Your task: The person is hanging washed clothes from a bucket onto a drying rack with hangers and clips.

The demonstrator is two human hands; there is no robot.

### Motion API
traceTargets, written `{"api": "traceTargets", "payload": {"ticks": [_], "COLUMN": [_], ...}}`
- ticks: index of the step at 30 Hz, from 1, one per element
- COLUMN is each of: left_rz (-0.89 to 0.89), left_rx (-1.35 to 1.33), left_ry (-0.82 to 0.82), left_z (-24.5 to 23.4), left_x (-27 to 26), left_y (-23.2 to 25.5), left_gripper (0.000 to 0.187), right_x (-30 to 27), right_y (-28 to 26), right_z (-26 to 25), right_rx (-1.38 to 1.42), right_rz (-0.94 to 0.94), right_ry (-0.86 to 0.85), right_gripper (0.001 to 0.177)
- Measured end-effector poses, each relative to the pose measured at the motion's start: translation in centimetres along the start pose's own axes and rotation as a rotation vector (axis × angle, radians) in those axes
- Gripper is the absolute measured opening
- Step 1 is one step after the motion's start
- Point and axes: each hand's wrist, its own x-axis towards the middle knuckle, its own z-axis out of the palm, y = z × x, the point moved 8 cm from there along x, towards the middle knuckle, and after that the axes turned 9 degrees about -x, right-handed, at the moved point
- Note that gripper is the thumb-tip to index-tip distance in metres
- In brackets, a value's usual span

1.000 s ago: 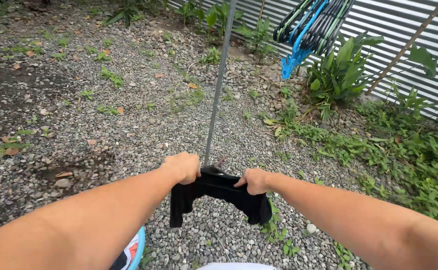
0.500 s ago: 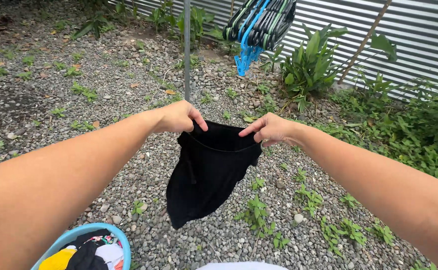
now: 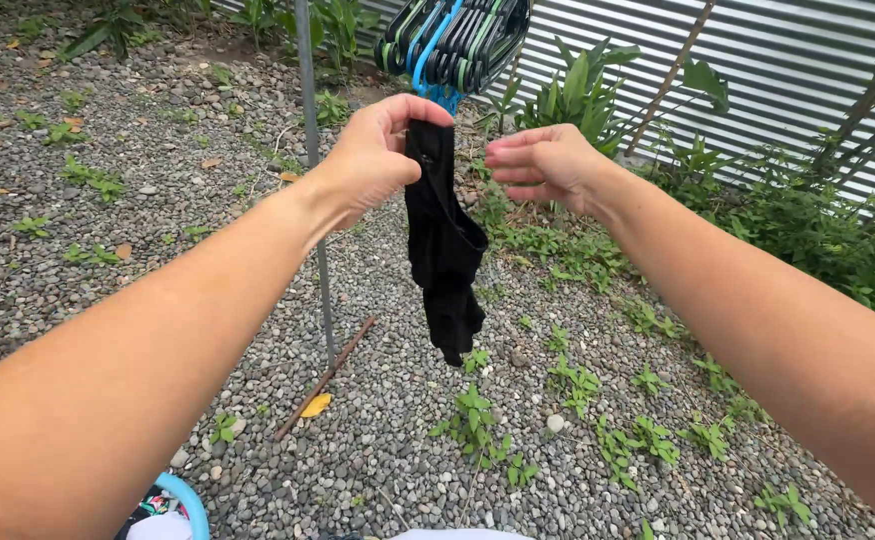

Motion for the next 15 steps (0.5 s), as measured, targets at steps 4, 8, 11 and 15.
{"api": "traceTargets", "payload": {"ticks": [4,8,11,15], "left_rz": [0.360,0.567,0.426,0.300], "left_rx": [0.371,0.383,0.320,0.136], "left_ry": [0.075,0.157,0.216,0.087], "left_z": [2.7,3.4,3.5,4.2], "left_x": [-0.6,-0.4,-0.1,0.5], "left_y": [3.2,2.5,1.5,-0.3], "left_gripper": [0.048,0.034,0.029,0.027], "right_x": [4.0,7.2,7.7,6.8], "right_y": [-4.5,-7.9,-8.9,-9.3], "right_z": [-6.0,-9.1,-8.4,-8.5], "right_rx": [0.140,0.150,0.017,-0.106], "right_rz": [-0.185,-0.230,-0.121,-0.107], "right_ry": [0.308,0.423,0.395,0.503], "right_gripper": [0.020,0.027,0.028,0.029]}}
